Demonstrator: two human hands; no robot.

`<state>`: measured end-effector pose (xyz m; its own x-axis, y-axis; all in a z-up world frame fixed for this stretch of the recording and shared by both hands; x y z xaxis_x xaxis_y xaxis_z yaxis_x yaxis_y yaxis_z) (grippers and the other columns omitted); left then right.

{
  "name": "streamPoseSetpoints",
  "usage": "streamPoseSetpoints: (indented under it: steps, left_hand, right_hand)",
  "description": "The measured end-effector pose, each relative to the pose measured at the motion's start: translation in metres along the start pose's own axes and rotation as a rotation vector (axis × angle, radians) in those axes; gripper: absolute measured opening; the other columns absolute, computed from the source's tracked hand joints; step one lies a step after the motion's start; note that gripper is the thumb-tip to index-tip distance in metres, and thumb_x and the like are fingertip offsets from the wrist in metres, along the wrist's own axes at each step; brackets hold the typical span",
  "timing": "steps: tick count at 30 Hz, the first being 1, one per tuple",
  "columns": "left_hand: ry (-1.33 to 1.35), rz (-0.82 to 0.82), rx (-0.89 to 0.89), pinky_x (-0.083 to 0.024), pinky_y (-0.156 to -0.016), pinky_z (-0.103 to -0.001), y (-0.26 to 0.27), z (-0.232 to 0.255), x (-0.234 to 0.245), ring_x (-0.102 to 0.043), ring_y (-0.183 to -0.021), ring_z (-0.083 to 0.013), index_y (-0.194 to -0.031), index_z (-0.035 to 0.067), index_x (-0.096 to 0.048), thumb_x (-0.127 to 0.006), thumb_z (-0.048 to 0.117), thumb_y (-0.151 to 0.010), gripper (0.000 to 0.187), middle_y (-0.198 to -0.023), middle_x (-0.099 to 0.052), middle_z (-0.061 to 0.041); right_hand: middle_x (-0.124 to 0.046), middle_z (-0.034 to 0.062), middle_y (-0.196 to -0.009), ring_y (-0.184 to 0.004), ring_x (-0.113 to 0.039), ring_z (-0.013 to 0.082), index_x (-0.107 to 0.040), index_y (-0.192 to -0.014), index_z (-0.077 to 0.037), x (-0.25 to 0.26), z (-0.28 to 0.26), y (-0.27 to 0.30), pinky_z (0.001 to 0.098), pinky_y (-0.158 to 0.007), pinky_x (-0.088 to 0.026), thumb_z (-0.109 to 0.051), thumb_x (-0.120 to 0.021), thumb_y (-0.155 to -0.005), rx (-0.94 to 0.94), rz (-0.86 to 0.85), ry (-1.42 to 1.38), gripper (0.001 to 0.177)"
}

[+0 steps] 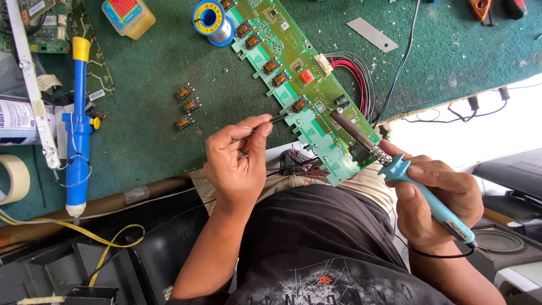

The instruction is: The person solders components onto a green circuit board using a soldering iron and solder wire. They repeatedly apply solder to various points on the board while holding the components in place with their other hand.

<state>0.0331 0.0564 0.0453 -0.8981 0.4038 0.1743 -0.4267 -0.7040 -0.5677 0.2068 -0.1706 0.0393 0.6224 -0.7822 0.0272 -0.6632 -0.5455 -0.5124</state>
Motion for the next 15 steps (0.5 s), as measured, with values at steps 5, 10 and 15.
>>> streamPoseSetpoints:
  steps: [5, 10, 15]
  left_hand:
    - [0.009, 0.013, -0.023, -0.071, -0.080, -0.034, -0.001, 0.002, 0.003, -0.081, -0.102, -0.0390, -0.114, 0.000, -0.041, -0.066, -0.011, -0.102, 0.030, -0.108, -0.073, -0.034]
    - [-0.011, 0.029, -0.012, -0.071, -0.081, -0.033, 0.002, 0.002, 0.014, -0.081, -0.101, -0.0373, -0.115, 0.001, -0.040, -0.066, -0.011, -0.103, 0.031, -0.109, -0.073, -0.032]
    - [-0.009, 0.058, 0.003, -0.071, -0.080, -0.033, 0.003, 0.001, 0.026, -0.081, -0.101, -0.0381, -0.115, 0.002, -0.041, -0.066, -0.011, -0.103, 0.031, -0.107, -0.073, -0.031]
  right_hand:
    - [-0.059, 0.0214, -0.089, -0.085, -0.067, 0.0274, -0.046, -0.112, -0.002, 0.001, -0.002, -0.002, 0.0720, -0.111, -0.071, -0.014, -0.058, -0.107, 0.006, 0.019, -0.002, 0.018]
    - [-0.058, 0.0193, -0.088, -0.083, -0.066, 0.0264, -0.047, -0.113, -0.003, -0.001, -0.002, -0.002, 0.0708, -0.112, -0.071, -0.015, -0.059, -0.107, -0.002, 0.025, -0.017, 0.017]
    - [-0.057, 0.0199, -0.084, -0.077, -0.065, 0.0262, -0.047, -0.112, -0.003, -0.007, -0.003, -0.006, 0.0694, -0.110, -0.072, -0.017, -0.059, -0.108, 0.002, 0.009, -0.002, 0.019]
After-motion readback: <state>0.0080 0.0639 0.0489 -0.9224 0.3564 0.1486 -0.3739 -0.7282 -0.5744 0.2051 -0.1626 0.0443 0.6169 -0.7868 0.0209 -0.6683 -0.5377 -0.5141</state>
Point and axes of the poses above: each hand's wrist, its own y-axis away from the middle knuckle, its own x-axis out of the back of the hand, z = x × y, the point moved 8 cm from there along -y, towards the middle knuckle
